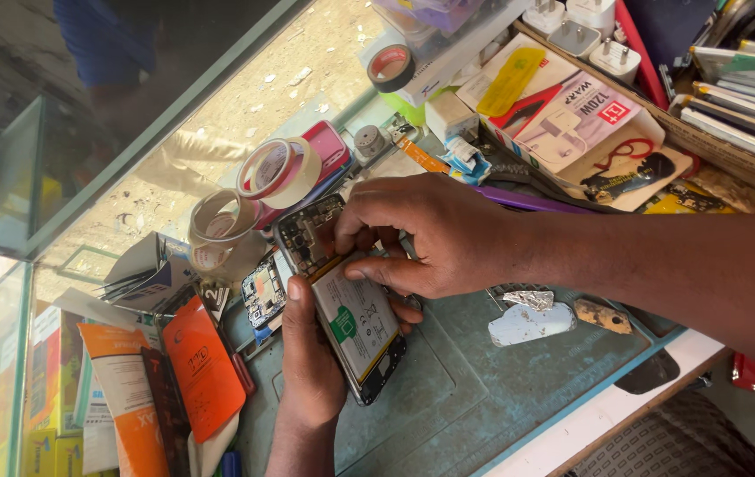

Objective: The person uses a screwdriver to remove screws from the back of a disassembled smartphone. They then lift the motherboard assembly, inspect the internal components, and reposition the screen assembly onto the phone's chassis.

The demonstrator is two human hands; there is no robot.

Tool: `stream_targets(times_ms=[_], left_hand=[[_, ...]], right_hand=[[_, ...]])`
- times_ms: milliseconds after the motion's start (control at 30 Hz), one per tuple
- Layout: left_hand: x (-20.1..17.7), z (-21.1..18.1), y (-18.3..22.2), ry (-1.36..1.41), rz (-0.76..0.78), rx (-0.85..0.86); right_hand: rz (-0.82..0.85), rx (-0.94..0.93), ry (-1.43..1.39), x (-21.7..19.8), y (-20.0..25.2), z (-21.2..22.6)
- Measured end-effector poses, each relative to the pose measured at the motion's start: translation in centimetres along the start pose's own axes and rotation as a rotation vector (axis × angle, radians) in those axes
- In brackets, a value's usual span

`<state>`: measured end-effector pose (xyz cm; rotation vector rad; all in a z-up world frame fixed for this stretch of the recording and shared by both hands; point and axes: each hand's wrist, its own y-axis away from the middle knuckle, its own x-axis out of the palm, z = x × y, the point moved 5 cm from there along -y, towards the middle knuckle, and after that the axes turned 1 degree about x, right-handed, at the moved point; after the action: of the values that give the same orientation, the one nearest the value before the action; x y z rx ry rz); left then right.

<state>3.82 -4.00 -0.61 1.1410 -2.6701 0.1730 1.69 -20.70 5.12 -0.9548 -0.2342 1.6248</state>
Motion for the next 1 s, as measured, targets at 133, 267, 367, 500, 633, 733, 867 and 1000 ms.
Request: stream_targets(times_ms=[133,267,367,500,633,733,867,1000], left_hand=[[-0.01,-0.17,0.12,-0.030,-0.026,-0.002],[-0.19,0.15,0.08,0.013,-0.007,-0.022],[-0.53,0.39,0.09,0.015,0.007,-0.038],[-0.55,0.45,0.12,0.008,0.001,-0.039],[-0.66,0.43,0.21,-0.013,-0.022,-0.058],[-0.68,0.55,0.12,0.007,-0.010,-0.051],[-0.65,0.49,0.08,-0.002,-0.019,-0.053],[-0.52,0.33,-0.13,-0.013,-0.020,-0.050]], right_hand=[[0.012,0.069,-0.045,0.18,-0.17,-0.25],[0.003,0.003,-0.001,0.18,-0.11,-0.18],[0.015,0.048,-0.004,0.41,-0.22,-0.37],[0.009,0.067,0.004,0.42,-0.12,-0.24],[-0.008,0.036,0.031,0.34,-0.17,0.02],[0.001,0.052,0.035,0.46,0.00,-0.20],[-0.022,0.056,-0.032,0.46,0.08,-0.20],[-0.029,0.037,-0.011,0.56,0.03,-0.08]])
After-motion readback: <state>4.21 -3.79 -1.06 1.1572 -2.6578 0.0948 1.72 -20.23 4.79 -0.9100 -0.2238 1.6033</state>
